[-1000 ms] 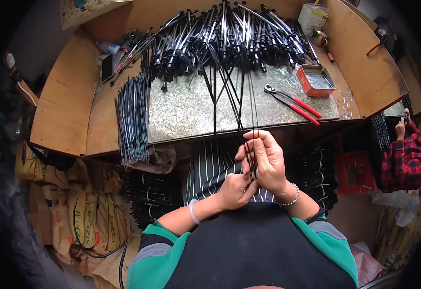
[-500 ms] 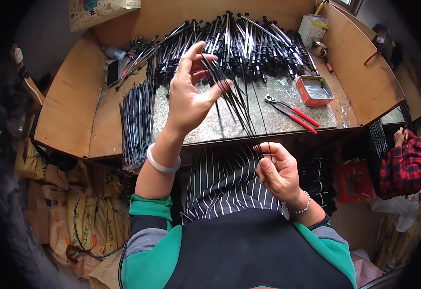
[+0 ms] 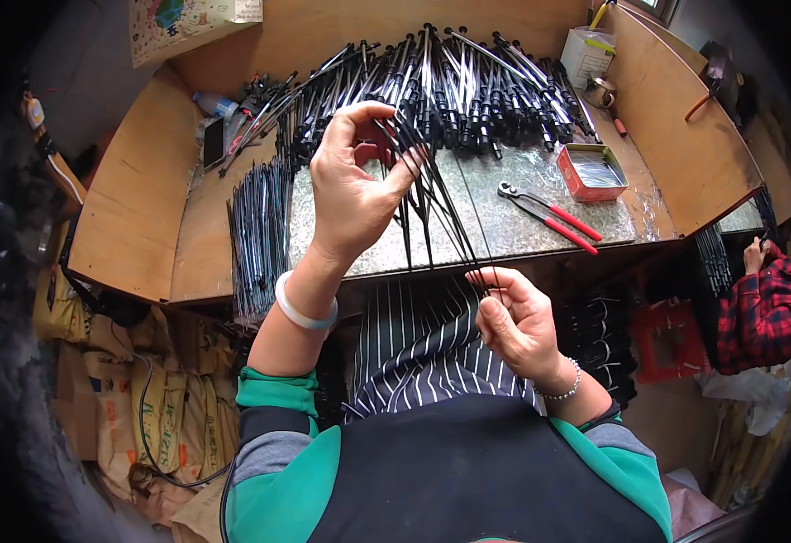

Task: Assembling black rod bundles by adding end caps and securing them using a tool.

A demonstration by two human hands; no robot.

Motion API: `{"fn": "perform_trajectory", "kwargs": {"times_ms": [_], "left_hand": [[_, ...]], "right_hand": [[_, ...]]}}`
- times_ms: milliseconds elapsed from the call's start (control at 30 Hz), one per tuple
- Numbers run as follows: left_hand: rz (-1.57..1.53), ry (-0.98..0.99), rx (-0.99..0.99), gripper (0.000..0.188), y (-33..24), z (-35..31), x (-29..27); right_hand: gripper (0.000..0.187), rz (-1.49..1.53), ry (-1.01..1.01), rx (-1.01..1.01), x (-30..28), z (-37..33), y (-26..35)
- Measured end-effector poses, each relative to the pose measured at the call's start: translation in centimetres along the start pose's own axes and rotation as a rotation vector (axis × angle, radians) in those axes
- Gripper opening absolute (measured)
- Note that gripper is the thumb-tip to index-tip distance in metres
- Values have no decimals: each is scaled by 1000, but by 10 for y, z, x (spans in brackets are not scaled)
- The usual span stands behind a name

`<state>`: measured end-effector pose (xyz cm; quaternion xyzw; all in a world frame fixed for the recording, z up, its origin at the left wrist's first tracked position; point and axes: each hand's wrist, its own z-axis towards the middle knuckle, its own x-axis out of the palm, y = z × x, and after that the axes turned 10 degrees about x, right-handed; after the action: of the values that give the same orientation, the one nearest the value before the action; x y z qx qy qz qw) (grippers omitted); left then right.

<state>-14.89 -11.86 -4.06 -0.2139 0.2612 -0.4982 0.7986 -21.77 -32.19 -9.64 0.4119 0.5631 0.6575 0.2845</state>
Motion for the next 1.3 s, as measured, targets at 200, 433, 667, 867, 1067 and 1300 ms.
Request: {"fn": "perform_trajectory", "kwargs": {"times_ms": [200,433,667,867,1067,1300], "left_hand": [[-143,67,-56,39,4,2,-2],[-344,75,37,38,2,2,7],[-348,-92,267,30,11,-1,-3],[-496,-509,-3,22,37,-3,-70],[-165,-183,56,25,8,0,-40],[187,109,257,100,-2,4,22]], "right_hand": [[21,18,-11,2,-6,4,1],[21,135,18,55,-10,13,5],[19,-10,-226,30,-33,27,3],[20,-173,-316,16,-104,31,17],[20,-218,-169,-82,-73,37,8],[20,-47,59,91,-28,27,5]]}}
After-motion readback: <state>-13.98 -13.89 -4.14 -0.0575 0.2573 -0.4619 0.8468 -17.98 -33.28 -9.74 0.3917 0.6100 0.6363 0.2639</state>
